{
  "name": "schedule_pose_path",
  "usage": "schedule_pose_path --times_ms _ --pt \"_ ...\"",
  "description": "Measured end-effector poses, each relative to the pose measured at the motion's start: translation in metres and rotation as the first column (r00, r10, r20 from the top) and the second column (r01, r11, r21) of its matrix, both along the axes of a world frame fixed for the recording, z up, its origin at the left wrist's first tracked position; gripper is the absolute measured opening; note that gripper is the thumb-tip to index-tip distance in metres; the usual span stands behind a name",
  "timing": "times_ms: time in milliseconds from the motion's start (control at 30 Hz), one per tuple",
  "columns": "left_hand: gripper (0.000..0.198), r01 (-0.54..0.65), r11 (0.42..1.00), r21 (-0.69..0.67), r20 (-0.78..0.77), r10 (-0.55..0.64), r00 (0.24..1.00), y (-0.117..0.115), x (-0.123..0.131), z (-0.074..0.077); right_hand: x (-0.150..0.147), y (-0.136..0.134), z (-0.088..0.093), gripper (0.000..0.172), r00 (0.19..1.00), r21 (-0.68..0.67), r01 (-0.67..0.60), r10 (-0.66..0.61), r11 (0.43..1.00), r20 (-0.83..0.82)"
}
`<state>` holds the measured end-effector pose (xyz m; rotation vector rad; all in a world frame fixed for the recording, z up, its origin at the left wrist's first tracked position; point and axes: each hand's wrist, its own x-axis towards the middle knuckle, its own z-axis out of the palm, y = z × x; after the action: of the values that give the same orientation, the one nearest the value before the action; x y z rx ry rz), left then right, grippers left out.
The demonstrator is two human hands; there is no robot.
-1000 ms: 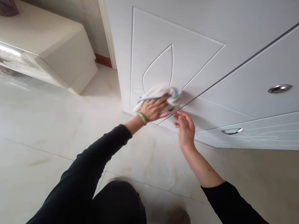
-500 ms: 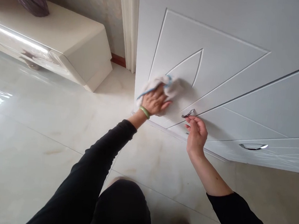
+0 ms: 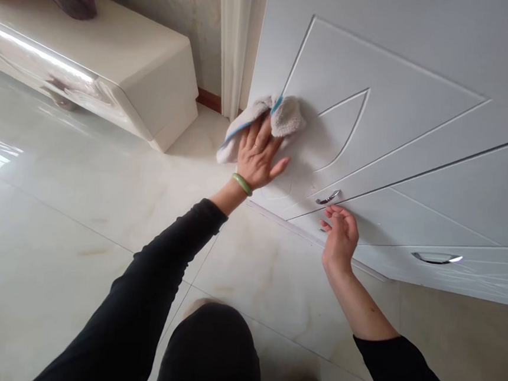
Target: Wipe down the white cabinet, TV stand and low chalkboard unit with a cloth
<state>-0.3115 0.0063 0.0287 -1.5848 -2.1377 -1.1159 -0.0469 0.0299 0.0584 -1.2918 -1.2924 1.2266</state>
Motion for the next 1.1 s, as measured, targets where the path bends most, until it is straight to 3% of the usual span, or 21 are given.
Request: schedule_pose_path --times_ms 67,233,433,633,833,1033,1100 --pt "0.074 -0.015 1.0 -0.006 0.007 0.016 1.0 -0.002 0.003 -0.001 -0.001 0.003 0.001 0.033 0.999 -0.033 0.036 -0.037 0.999 -0.012" --pt "0.074 -0.091 0.995 -0.049 0.091 0.095 0.991 -0.021 0.025 -0.031 -0.002 0.005 0.001 0.031 0.998 -0.067 0.058 -0.059 0.996 -0.02" --pt "0.08 -0.159 0.987 0.037 0.08 0.155 0.985 -0.022 0.021 -0.01 0.002 0.002 0.001 0.033 0.998 -0.068 0.055 -0.057 0.996 -0.029" --pt "0.069 -0.12 0.991 -0.058 0.077 0.125 0.989 -0.036 0.029 -0.019 -0.005 -0.001 0.006 0.031 0.998 -0.084 0.052 -0.055 0.995 -0.038" --pt "0.074 -0.118 0.993 -0.012 0.06 0.118 0.991 -0.034 0.024 0.0 -0.001 -0.001 0.002 0.035 0.998 -0.076 0.045 -0.048 0.996 -0.038" --pt "0.068 -0.088 0.98 -0.176 0.095 0.105 0.99 -0.042 0.031 -0.024 -0.004 0.001 0.005 0.036 0.996 -0.076 0.076 -0.08 0.994 -0.046" --pt "0.076 -0.111 0.986 -0.125 0.148 0.13 0.98 -0.031 0.024 -0.012 -0.003 0.0 0.006 0.038 0.996 -0.067 0.063 -0.067 0.996 -0.053"
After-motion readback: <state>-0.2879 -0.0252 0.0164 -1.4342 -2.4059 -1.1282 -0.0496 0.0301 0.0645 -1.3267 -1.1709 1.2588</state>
